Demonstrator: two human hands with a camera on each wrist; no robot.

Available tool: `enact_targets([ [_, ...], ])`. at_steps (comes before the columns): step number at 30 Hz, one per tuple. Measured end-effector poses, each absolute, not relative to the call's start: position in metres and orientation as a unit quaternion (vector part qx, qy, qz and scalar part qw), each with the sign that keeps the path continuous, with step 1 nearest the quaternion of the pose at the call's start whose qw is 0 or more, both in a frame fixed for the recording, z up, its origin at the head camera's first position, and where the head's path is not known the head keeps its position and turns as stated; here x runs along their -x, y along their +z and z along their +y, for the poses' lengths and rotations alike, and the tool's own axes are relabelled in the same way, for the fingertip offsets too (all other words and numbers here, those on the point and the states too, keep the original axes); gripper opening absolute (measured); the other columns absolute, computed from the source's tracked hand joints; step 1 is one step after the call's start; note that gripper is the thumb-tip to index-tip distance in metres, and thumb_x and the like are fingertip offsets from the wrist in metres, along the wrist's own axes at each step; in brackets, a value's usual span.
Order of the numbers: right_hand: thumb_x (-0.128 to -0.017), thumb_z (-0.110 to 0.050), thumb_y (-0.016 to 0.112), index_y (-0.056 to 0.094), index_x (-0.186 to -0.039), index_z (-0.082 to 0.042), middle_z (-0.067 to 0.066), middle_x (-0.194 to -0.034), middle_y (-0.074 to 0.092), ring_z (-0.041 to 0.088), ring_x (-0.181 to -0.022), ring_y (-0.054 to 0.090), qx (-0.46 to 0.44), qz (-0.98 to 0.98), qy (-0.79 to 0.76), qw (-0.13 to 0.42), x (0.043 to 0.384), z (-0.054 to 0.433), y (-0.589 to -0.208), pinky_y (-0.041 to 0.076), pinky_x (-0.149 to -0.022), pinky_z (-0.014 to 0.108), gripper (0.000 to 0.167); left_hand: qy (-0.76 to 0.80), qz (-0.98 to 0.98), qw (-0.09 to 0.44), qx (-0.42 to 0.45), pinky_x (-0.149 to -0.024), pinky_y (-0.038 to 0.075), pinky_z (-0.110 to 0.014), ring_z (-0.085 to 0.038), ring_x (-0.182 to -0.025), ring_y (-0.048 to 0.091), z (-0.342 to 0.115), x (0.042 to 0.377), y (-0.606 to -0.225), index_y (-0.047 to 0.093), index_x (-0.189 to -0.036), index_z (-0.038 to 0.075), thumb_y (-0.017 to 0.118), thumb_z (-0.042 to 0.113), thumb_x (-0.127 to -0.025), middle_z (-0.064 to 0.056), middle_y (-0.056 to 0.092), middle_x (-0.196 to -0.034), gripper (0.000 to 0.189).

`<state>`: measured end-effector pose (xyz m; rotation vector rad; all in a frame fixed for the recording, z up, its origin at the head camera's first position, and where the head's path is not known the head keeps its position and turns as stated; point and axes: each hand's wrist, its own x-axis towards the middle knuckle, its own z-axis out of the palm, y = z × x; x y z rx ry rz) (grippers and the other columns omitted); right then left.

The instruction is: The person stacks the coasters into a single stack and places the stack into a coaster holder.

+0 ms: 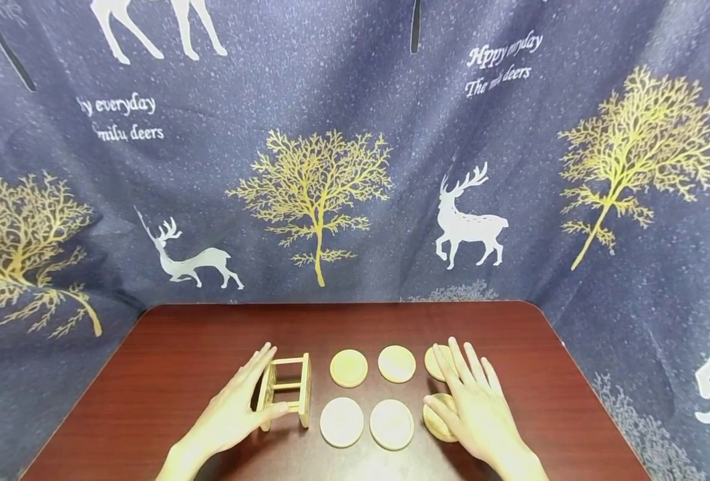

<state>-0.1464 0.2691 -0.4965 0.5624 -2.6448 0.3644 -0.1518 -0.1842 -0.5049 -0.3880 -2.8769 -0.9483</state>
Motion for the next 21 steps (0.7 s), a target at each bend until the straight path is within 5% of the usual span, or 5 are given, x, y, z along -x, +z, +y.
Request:
enact_targets([
  [7,-0.101,-0.047,0.078,0.049,-0.167,-0.007,0.020,-0.174,0.042,0.034,-0.166,0.030,-0.206,-0.947,0.150,0.196,0.141,0.268,-0.502,-0.011,-0.129,0.022,0.083,-0.323,-0.941,0.017,0.103,-0.116,0.042,-0.075,-0.039,-0.163,0.037,-0.183,0.153,-0.505,0.037,-0.175,0.022,0.087,0.075,-0.081,-0.002,0.029,-0.182,0.119],
  [11,-0.093,-0.046,0.086,0.049,-0.167,-0.007,0.019,-0.171,0.046,0.011,-0.169,0.013,-0.219,-0.939,0.170,0.203,0.138,0.269,-0.508,-0.009,-0.126,0.016,0.091,-0.353,-0.931,0.019,0.095,-0.110,0.049,-0.070,-0.034,-0.156,0.048,-0.182,0.154,-0.505,0.040,-0.173,0.022,0.093,0.068,-0.079,-0.003,0.031,-0.182,0.118],
  [14,-0.084,-0.044,0.094,0.053,-0.165,-0.008,0.020,-0.167,0.051,-0.003,-0.164,0.016,-0.235,-0.930,0.183,0.215,0.139,0.273,-0.513,-0.003,-0.125,0.013,0.097,-0.375,-0.922,0.022,0.091,-0.111,0.051,-0.063,-0.034,-0.151,0.055,-0.182,0.155,-0.505,0.043,-0.172,0.020,0.099,0.060,-0.076,-0.005,0.033,-0.180,0.118],
  [18,-0.073,-0.046,0.100,0.061,-0.158,-0.006,0.018,-0.159,0.061,0.022,-0.152,0.053,-0.251,-0.927,0.176,0.216,0.139,0.278,-0.517,0.031,-0.126,0.032,0.102,-0.394,-0.915,0.021,0.082,-0.100,0.058,-0.052,-0.030,-0.129,0.069,-0.181,0.154,-0.505,0.045,-0.170,0.020,0.103,0.053,-0.073,-0.011,0.052,-0.169,0.118],
  [21,-0.069,-0.049,0.103,0.065,-0.154,-0.006,0.015,-0.153,0.066,0.036,-0.134,0.066,-0.241,-0.936,0.172,0.188,0.136,0.282,-0.516,0.053,-0.106,0.052,0.102,-0.411,-0.909,0.009,0.074,-0.087,0.058,-0.043,-0.020,-0.108,0.071,-0.180,0.154,-0.503,0.046,-0.169,0.022,0.105,0.051,-0.072,-0.012,0.066,-0.152,0.118],
])
